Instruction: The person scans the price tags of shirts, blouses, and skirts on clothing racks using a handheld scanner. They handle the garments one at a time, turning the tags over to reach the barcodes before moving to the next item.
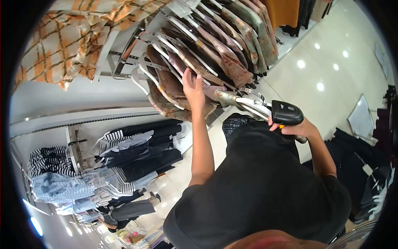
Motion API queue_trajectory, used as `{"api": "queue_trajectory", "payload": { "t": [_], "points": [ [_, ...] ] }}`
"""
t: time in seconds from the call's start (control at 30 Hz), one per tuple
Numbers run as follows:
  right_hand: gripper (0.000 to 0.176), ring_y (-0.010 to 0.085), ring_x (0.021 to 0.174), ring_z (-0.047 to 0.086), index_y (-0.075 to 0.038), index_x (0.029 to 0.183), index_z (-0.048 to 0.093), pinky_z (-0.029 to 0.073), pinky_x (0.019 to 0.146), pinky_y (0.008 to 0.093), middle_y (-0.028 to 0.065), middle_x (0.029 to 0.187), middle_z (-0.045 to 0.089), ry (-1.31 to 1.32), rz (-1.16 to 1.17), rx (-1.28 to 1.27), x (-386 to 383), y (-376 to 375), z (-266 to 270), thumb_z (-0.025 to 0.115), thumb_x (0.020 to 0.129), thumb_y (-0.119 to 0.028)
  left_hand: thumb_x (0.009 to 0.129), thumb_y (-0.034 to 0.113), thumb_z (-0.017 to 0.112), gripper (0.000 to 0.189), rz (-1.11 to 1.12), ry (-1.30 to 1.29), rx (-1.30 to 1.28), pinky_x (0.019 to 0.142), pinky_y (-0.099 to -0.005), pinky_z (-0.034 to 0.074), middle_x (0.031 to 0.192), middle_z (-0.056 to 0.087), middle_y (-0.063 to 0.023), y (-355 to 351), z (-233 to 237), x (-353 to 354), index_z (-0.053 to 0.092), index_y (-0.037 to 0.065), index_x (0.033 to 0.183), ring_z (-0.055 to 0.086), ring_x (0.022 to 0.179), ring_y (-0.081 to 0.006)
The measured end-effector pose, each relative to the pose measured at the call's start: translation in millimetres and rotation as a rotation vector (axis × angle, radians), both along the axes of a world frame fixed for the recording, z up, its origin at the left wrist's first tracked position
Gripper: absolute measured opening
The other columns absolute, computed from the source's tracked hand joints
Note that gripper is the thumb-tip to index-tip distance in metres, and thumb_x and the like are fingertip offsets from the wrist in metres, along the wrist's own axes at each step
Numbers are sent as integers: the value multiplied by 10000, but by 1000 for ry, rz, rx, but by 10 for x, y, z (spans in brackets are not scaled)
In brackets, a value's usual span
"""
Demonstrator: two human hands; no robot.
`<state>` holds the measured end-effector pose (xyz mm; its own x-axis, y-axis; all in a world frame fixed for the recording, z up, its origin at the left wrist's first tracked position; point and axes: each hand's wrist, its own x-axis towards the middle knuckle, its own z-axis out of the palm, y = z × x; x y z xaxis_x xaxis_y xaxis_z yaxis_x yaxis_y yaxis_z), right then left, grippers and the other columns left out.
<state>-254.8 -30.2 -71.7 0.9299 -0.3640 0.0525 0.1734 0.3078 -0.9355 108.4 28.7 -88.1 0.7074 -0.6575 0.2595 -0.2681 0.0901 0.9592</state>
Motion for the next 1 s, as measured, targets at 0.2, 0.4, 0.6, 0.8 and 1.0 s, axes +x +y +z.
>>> {"api": "queue_trajectory", "payload": {
  "t": [0.2, 0.4, 0.6, 0.8, 1.0],
  "points": [
    [501, 163, 1018, 645, 1, 1264, 535, 477, 925, 313, 96, 1046, 698, 163, -126, 73, 239, -34, 299, 729, 803, -23, 866, 78, 682, 720, 93, -160, 93, 1060, -339, 346, 1386, 442, -194, -549, -166, 344, 277, -56, 1447, 475, 1225, -263],
    [444, 149, 992, 645, 4, 1237, 557, 493, 898, 306, 87, 1036, 692, 148, -230, -4, 647, -99, 222, 717, 827, -54, 844, -85, 526, 547, 194, 42, 46, 1034, -325, 354, 1285, 537, -180, -615, -267, 474, 397, -44, 1375, 530, 1162, -272],
    [412, 169, 996, 644, 9, 1231, 562, 505, 881, 323, 107, 1062, 674, 196, -318, -61, 1176, -32, 188, 700, 851, -67, 819, -138, 436, 620, 195, -69, 67, 1115, -337, 285, 1437, 452, -176, -339, -93, 343, 387, -2, 1422, 431, 1329, -303],
    [366, 193, 1031, 629, 9, 1236, 557, 482, 918, 343, 97, 1106, 628, 137, -466, -151, 1569, -83, 137, 648, 891, -71, 804, -154, 463, 571, 162, -84, -20, 1122, -340, 282, 1419, 476, -160, -131, 75, 475, 460, -40, 1363, 435, 1333, -274],
    [306, 147, 972, 620, -4, 1162, 572, 476, 869, 309, 73, 1025, 642, 118, -597, -215, 2179, -81, 262, 670, 895, -116, 829, -145, 425, 519, 103, -63, -40, 1093, -348, 328, 1394, 487, -200, -15, 5, 556, 468, -63, 1340, 473, 1297, -307]
  ]
}}
